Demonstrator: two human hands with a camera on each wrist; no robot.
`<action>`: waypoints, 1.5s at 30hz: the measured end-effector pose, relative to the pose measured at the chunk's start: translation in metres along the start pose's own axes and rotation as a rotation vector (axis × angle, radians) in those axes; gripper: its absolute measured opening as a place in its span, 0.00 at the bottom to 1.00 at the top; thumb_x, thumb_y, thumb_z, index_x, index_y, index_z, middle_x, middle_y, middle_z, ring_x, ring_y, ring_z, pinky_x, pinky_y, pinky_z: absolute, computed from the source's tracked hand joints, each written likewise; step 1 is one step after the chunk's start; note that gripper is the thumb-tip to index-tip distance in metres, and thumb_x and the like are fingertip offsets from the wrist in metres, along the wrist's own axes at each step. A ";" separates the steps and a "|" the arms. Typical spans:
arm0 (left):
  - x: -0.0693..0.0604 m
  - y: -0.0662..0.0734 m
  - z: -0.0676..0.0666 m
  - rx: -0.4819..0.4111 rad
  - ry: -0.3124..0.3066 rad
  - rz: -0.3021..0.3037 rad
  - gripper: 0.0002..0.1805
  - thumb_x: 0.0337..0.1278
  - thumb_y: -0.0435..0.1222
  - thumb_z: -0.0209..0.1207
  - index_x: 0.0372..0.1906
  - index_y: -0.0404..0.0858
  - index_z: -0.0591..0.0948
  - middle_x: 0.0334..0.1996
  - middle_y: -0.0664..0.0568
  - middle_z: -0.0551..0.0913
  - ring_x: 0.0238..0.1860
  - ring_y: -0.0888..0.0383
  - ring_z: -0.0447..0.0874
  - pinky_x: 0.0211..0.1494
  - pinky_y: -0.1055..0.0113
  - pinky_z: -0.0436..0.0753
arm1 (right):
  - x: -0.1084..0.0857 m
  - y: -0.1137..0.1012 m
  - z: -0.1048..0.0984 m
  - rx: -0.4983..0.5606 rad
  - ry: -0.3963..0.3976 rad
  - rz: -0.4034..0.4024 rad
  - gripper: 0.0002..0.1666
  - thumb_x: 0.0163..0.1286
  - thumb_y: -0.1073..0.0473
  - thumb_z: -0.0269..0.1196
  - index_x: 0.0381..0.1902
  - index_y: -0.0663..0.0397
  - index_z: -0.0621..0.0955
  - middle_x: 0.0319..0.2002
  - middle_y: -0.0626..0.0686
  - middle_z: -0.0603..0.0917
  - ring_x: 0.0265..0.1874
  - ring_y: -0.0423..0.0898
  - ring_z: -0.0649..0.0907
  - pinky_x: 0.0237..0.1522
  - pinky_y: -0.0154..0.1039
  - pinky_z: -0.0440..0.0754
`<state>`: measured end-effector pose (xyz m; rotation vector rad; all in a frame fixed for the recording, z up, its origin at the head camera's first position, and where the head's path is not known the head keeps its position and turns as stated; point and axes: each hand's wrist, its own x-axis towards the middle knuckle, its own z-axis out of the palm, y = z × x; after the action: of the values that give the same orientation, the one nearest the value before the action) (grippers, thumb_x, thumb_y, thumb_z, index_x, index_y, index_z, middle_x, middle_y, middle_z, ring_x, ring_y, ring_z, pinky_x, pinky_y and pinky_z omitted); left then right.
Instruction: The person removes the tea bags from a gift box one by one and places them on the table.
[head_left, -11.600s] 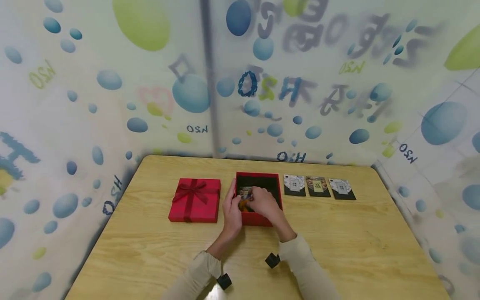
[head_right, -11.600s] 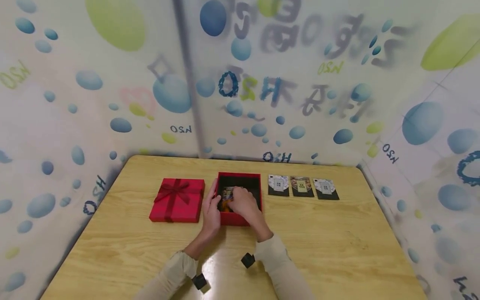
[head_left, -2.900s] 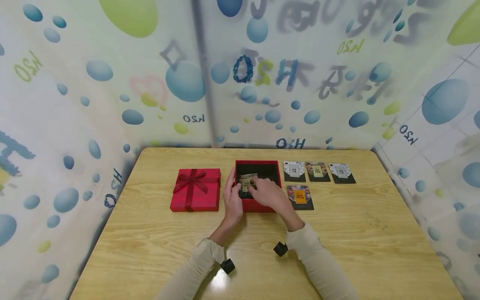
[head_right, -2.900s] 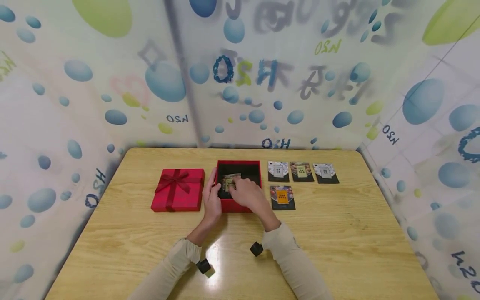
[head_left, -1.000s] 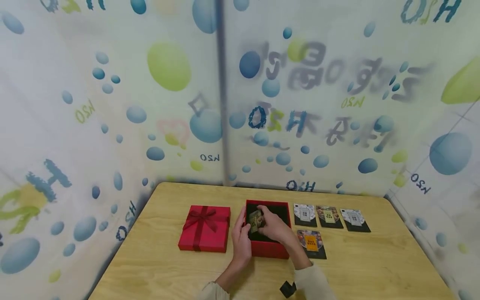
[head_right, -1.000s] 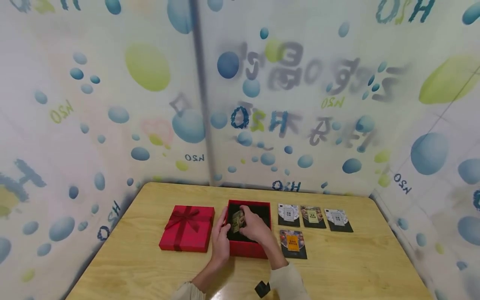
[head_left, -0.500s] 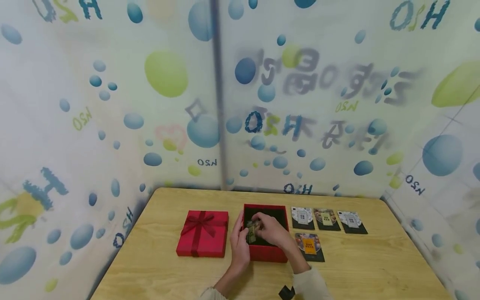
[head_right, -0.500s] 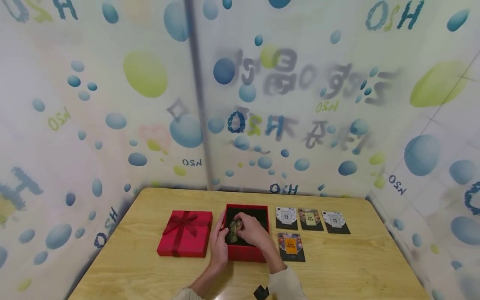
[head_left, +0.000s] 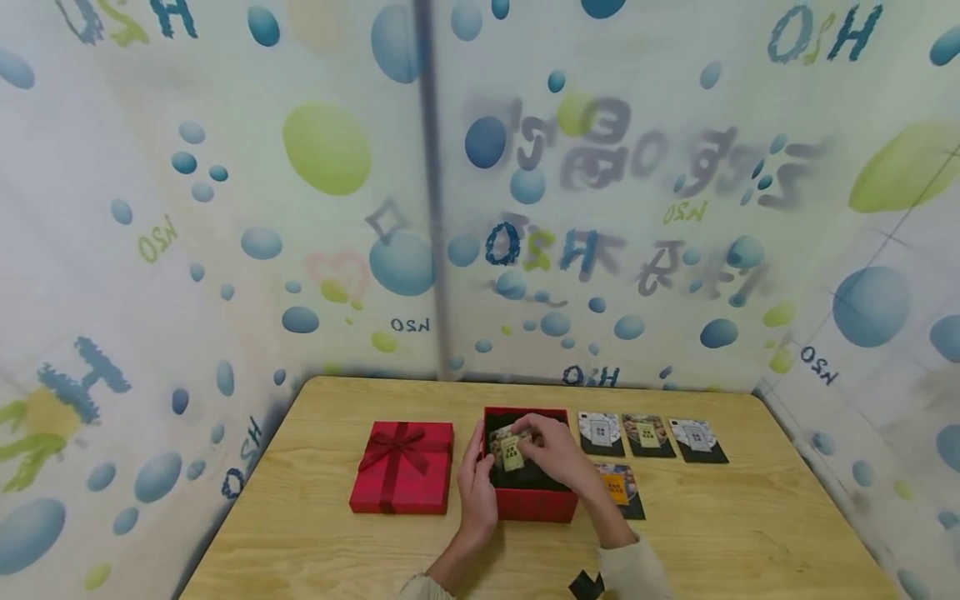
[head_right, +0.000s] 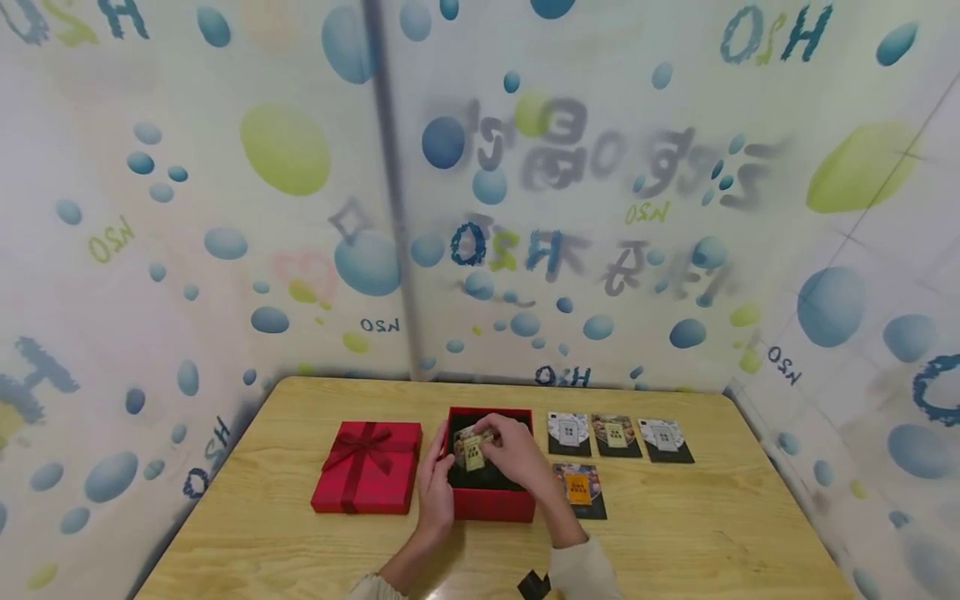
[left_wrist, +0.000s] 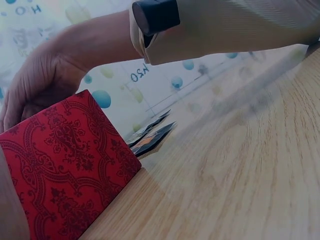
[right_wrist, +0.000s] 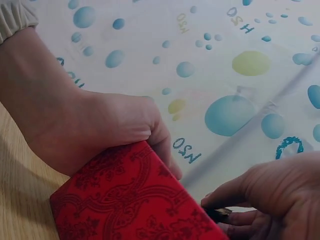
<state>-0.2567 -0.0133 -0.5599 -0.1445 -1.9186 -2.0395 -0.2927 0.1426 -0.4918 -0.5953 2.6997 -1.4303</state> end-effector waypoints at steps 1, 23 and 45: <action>0.000 0.000 0.000 -0.003 -0.001 -0.009 0.33 0.75 0.23 0.41 0.81 0.42 0.65 0.80 0.49 0.64 0.82 0.44 0.53 0.73 0.75 0.58 | -0.001 0.000 -0.001 0.008 0.008 -0.003 0.10 0.74 0.68 0.63 0.50 0.57 0.85 0.47 0.54 0.88 0.31 0.43 0.82 0.35 0.36 0.82; -0.003 -0.001 0.002 -0.015 0.018 -0.028 0.33 0.74 0.21 0.41 0.80 0.40 0.66 0.79 0.49 0.65 0.64 0.51 0.73 0.62 0.77 0.67 | -0.041 0.010 -0.067 0.175 0.038 0.144 0.29 0.79 0.62 0.60 0.73 0.61 0.68 0.29 0.52 0.75 0.24 0.42 0.69 0.32 0.38 0.72; 0.000 -0.003 0.002 -0.035 -0.006 0.032 0.33 0.74 0.21 0.40 0.81 0.36 0.64 0.80 0.46 0.63 0.81 0.45 0.54 0.72 0.81 0.58 | -0.056 0.022 -0.110 0.108 -0.007 0.204 0.31 0.79 0.60 0.60 0.76 0.57 0.65 0.52 0.65 0.79 0.39 0.53 0.78 0.40 0.47 0.78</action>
<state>-0.2577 -0.0115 -0.5627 -0.1896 -1.8724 -2.0547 -0.2695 0.2600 -0.4545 -0.3069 2.5691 -1.5034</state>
